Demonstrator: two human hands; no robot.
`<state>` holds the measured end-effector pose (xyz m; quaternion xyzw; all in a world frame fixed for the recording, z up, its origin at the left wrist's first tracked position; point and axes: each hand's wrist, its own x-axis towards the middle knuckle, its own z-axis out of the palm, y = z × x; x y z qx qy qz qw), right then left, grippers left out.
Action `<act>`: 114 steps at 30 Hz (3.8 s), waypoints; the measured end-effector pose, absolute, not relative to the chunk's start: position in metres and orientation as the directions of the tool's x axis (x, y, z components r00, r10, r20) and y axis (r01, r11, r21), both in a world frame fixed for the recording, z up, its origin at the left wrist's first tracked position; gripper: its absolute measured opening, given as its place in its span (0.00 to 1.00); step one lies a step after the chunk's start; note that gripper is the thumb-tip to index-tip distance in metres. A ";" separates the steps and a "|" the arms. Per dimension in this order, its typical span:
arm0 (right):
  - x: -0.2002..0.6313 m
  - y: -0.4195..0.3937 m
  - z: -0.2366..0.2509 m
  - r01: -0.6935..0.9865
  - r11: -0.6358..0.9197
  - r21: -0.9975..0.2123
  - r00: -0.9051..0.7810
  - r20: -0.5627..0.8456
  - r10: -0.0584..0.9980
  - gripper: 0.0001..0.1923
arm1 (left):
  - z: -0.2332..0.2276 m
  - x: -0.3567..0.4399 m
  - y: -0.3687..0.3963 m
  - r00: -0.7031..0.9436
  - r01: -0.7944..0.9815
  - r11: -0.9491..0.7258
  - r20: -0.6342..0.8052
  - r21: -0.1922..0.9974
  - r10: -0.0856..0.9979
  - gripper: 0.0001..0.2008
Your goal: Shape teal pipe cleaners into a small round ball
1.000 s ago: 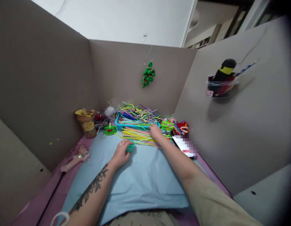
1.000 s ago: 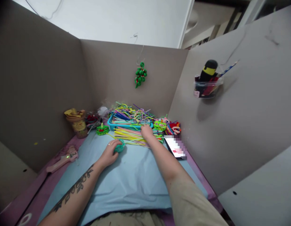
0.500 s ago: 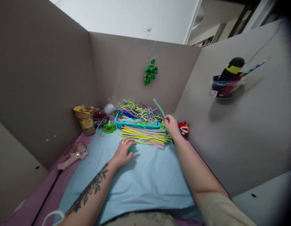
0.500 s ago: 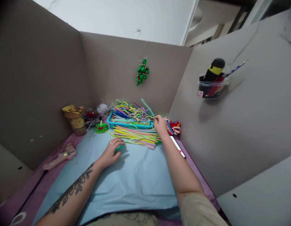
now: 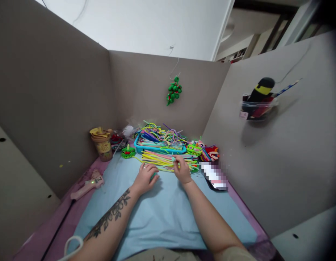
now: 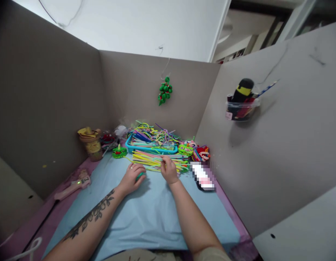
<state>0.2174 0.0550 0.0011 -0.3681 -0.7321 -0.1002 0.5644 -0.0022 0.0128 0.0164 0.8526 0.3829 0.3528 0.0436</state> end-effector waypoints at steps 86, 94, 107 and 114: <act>0.148 0.018 0.008 0.448 0.739 -0.504 -0.206 0.746 0.633 0.08 | 0.006 -0.024 0.021 0.052 0.303 -0.432 0.438 0.849 0.897 0.09; 0.139 0.018 0.009 0.482 0.693 -0.536 -0.158 0.725 0.671 0.06 | 0.006 -0.011 0.016 0.058 0.111 -0.404 0.400 0.908 0.915 0.10; 0.139 0.012 0.009 0.434 0.715 -0.548 -0.122 0.751 0.650 0.11 | 0.004 -0.005 0.013 0.054 -0.009 -0.355 0.355 0.935 0.933 0.15; 0.141 0.014 0.001 0.453 0.755 -0.474 -0.166 0.787 0.594 0.09 | 0.008 -0.001 0.007 0.073 -0.006 -0.352 0.351 0.936 0.933 0.14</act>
